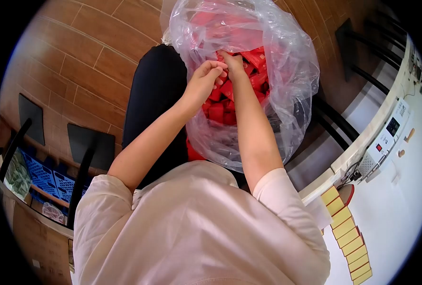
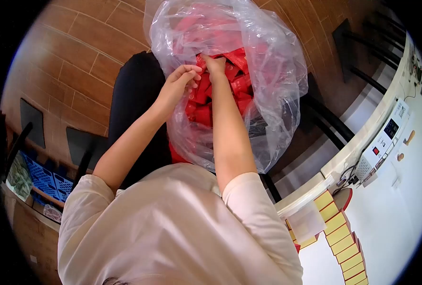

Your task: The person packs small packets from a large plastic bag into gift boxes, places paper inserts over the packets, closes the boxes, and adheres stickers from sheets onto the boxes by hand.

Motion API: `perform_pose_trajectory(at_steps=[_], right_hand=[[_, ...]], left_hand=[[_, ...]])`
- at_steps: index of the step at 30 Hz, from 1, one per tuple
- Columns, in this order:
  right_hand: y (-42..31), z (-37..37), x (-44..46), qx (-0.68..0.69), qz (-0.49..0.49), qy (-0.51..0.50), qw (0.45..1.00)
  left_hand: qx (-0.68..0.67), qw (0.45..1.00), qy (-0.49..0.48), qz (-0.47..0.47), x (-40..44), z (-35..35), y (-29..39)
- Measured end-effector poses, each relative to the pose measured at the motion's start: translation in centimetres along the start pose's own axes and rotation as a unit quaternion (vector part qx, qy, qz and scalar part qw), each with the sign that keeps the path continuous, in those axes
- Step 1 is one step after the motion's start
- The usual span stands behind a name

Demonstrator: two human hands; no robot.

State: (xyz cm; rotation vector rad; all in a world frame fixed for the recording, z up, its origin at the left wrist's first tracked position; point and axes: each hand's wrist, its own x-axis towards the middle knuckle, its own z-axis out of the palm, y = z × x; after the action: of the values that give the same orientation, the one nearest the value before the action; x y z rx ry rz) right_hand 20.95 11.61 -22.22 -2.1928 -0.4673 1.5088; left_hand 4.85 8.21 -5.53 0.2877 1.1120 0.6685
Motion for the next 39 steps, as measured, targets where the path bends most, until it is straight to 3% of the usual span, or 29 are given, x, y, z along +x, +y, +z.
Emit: perform_pose_trajectory(at_steps=[3, 5, 6, 7, 8, 11, 13, 14, 17, 19, 21, 23, 25, 29, 31, 33, 35, 38, 39], right_hand=[[-1.5, -0.9, -1.9, 0.003, 0.017, -0.056, 0.998], [-1.8, -1.9, -3.8, -0.005, 0.0, -0.058, 0.998], [-1.9, -2.5, -5.0, -0.078, -0.098, -0.009, 0.992], [-1.8, -3.1, -6.3, -0.15, -0.193, 0.04, 0.969], [-2.4, -3.6, -8.5, -0.123, -0.203, 0.041, 0.971], [-5.0, -5.1, -16.1, -0.095, -0.216, 0.0, 0.972], [-3.3, -6.1, -17.6, -0.14, -0.358, 0.004, 0.923], [-4.3, -6.4, -19.9, -0.108, -0.271, -0.021, 0.956], [-2.8, -8.2, -20.5, 0.012, -0.222, -0.051, 0.974], [-1.7, -9.6, -21.1, 0.013, -0.215, -0.042, 0.976], [-1.2, -10.4, -21.8, 0.143, -0.17, -0.058, 0.973], [0.2, -11.2, -20.9, 0.127, -0.169, -0.053, 0.976], [0.9, -11.7, -20.6, 0.26, -0.077, -0.047, 0.961], [0.9, -11.0, -20.9, 0.382, -0.063, -0.03, 0.922], [1.6, -10.4, -20.0, 0.515, 0.011, -0.082, 0.853], [1.8, -9.3, -20.0, 0.552, 0.042, -0.11, 0.825], [2.4, -7.6, -19.6, 0.558, 0.108, -0.154, 0.808], [2.2, -5.3, -21.0, 0.469, 0.104, -0.299, 0.824], [1.9, -5.2, -21.1, 0.471, 0.105, -0.297, 0.824]], left_hand=[[0.016, 1.0, -0.001, -0.007, 0.7, -0.1, -0.7], [0.094, 0.992, -0.015, 0.083, 1.5, -0.3, -2.7], [0.094, 0.992, -0.019, 0.086, 1.4, -0.1, -3.0], [0.235, 0.95, 0.007, 0.204, 1.1, 0.1, -3.3], [0.366, 0.875, 0.035, 0.315, 0.8, 0.4, -3.5], [0.431, 0.838, 0.023, 0.335, -0.1, 1.2, -4.0], [0.439, 0.834, -0.001, 0.335, -0.7, 1.2, -4.1], [0.452, 0.828, -0.039, 0.33, -0.8, 1.1, -4.0], [0.462, 0.809, -0.114, 0.344, -1.1, 1.1, -3.7], [0.374, 0.851, -0.155, 0.333, -1.5, 1.3, -3.6], [0.346, 0.869, -0.168, 0.31, -1.7, 1.4, -3.2], [0.272, 0.897, -0.193, 0.29, -1.7, 1.5, -2.9], [0.262, 0.898, -0.187, 0.299, -1.3, 1.7, -3.0], [0.122, 0.959, -0.128, 0.221, -0.2, 1.3, -2.4], [-0.067, 0.992, -0.071, 0.083, -0.1, 1.2, -1.7], [-0.053, 0.992, -0.07, 0.088, 0.4, 1.1, -2.6], [0.147, 0.964, -0.036, 0.219, 0.9, 1.4, -3.8], [0.135, 0.974, -0.064, 0.173, -0.1, 1.8, -3.6], [0.125, 0.976, -0.074, 0.161, 0.1, 1.8, -3.7]])
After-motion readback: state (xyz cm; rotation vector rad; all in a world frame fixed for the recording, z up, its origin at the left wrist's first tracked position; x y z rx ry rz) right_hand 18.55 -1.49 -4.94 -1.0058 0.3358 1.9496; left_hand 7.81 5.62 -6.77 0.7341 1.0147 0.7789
